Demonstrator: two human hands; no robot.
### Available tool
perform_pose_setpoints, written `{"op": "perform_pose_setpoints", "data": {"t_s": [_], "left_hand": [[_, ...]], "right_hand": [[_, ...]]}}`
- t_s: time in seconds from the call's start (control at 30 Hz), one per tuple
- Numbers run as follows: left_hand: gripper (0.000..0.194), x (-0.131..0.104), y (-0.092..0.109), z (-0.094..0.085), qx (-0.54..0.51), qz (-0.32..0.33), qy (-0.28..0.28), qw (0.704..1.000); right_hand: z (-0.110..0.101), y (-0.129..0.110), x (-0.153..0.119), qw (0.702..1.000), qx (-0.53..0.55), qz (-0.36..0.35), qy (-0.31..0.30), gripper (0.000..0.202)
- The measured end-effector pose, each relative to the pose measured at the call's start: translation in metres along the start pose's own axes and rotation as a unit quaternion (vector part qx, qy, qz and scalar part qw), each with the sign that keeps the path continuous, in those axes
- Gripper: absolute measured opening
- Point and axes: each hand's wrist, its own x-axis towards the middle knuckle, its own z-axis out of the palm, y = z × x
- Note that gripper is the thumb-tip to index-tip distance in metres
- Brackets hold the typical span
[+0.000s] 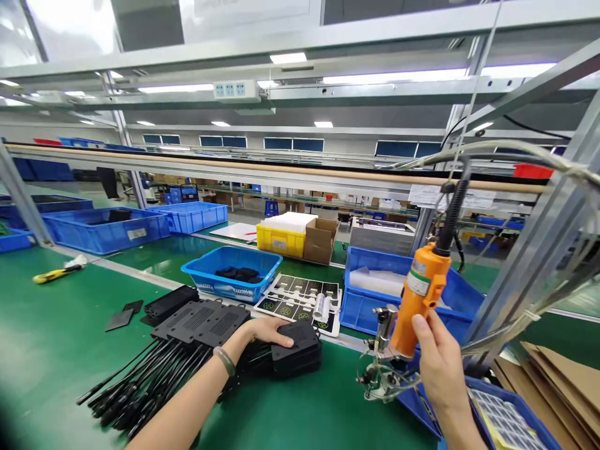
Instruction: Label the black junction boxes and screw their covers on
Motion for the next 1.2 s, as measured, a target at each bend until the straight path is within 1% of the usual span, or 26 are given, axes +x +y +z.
{"op": "perform_pose_setpoints", "data": {"t_s": [0.07, 0.1, 0.17, 0.2, 0.27, 0.3, 0.37, 0.43, 0.47, 0.5, 0.57, 0.63, 0.67, 0.7, 0.73, 0.8, 0.87, 0.93, 1.03, 1.1, 1.2], "left_hand": [[0.081, 0.005, 0.008, 0.003, 0.002, 0.006, -0.046, 0.999], [0.081, 0.003, 0.013, 0.006, 0.007, 0.010, -0.057, 0.998], [0.089, -0.007, 0.022, 0.018, 0.019, 0.020, -0.056, 0.998], [0.097, -0.014, 0.026, 0.027, 0.032, 0.030, -0.042, 0.998], [0.119, -0.029, 0.031, 0.052, 0.082, 0.055, 0.009, 0.995], [0.126, -0.036, 0.032, 0.066, 0.139, 0.071, 0.042, 0.987], [0.134, -0.047, 0.033, 0.095, 0.241, 0.067, 0.091, 0.964], [0.130, -0.056, 0.034, 0.118, 0.286, 0.055, 0.117, 0.949], [0.125, -0.060, 0.036, 0.126, 0.292, 0.051, 0.122, 0.947], [0.120, -0.065, 0.038, 0.131, 0.293, 0.048, 0.120, 0.947], [0.111, -0.074, 0.042, 0.133, 0.289, 0.047, 0.106, 0.950], [0.110, -0.083, 0.042, 0.128, 0.273, 0.048, 0.100, 0.955], [0.112, -0.087, 0.040, 0.124, 0.260, 0.044, 0.108, 0.958], [0.116, -0.091, 0.035, 0.120, 0.248, 0.036, 0.121, 0.960], [0.121, -0.094, 0.030, 0.116, 0.240, 0.022, 0.134, 0.961], [0.131, -0.096, 0.018, 0.111, 0.239, -0.002, 0.141, 0.961], [0.133, -0.097, 0.009, 0.108, 0.248, 0.003, 0.134, 0.959], [0.129, -0.095, 0.005, 0.109, 0.253, 0.022, 0.133, 0.958], [0.121, -0.092, 0.005, 0.114, 0.257, 0.036, 0.155, 0.953], [0.116, -0.091, 0.003, 0.117, 0.254, 0.050, 0.180, 0.949], [0.110, -0.090, -0.005, 0.122, 0.257, 0.078, 0.217, 0.939]], "right_hand": [[-0.005, 0.006, -0.011, 0.999, -0.021, 0.010, 0.034, 0.064], [-0.008, 0.008, -0.018, 0.998, -0.031, 0.017, 0.048, 0.067], [-0.014, 0.015, -0.033, 0.997, -0.052, 0.031, 0.055, 0.067], [-0.016, 0.021, -0.040, 0.996, -0.061, 0.040, 0.046, 0.065], [-0.020, 0.038, -0.054, 0.995, -0.079, 0.054, -0.005, 0.059], [-0.020, 0.049, -0.061, 0.994, -0.088, 0.052, -0.043, 0.055], [-0.017, 0.070, -0.076, 0.986, -0.104, 0.031, -0.124, 0.046], [-0.007, 0.089, -0.093, 0.971, -0.112, 0.006, -0.213, 0.042], [-0.001, 0.096, -0.102, 0.961, -0.109, -0.004, -0.255, 0.047], [0.006, 0.101, -0.110, 0.948, -0.104, -0.007, -0.299, 0.056], [0.019, 0.109, -0.125, 0.918, -0.102, 0.005, -0.384, 0.090], [0.031, 0.114, -0.137, 0.887, -0.104, 0.034, -0.448, 0.122], [0.036, 0.115, -0.142, 0.875, -0.101, 0.048, -0.471, 0.132], [0.041, 0.116, -0.146, 0.867, -0.093, 0.058, -0.487, 0.137], [0.045, 0.117, -0.150, 0.865, -0.082, 0.063, -0.491, 0.139], [0.051, 0.119, -0.158, 0.870, -0.062, 0.061, -0.485, 0.139], [0.056, 0.121, -0.165, 0.878, -0.063, 0.059, -0.470, 0.136], [0.059, 0.123, -0.173, 0.886, -0.081, 0.063, -0.451, 0.133], [0.061, 0.126, -0.181, 0.897, -0.117, 0.071, -0.421, 0.120], [0.061, 0.129, -0.183, 0.898, -0.124, 0.061, -0.417, 0.117], [0.058, 0.132, -0.182, 0.894, -0.125, 0.037, -0.429, 0.120]]}}
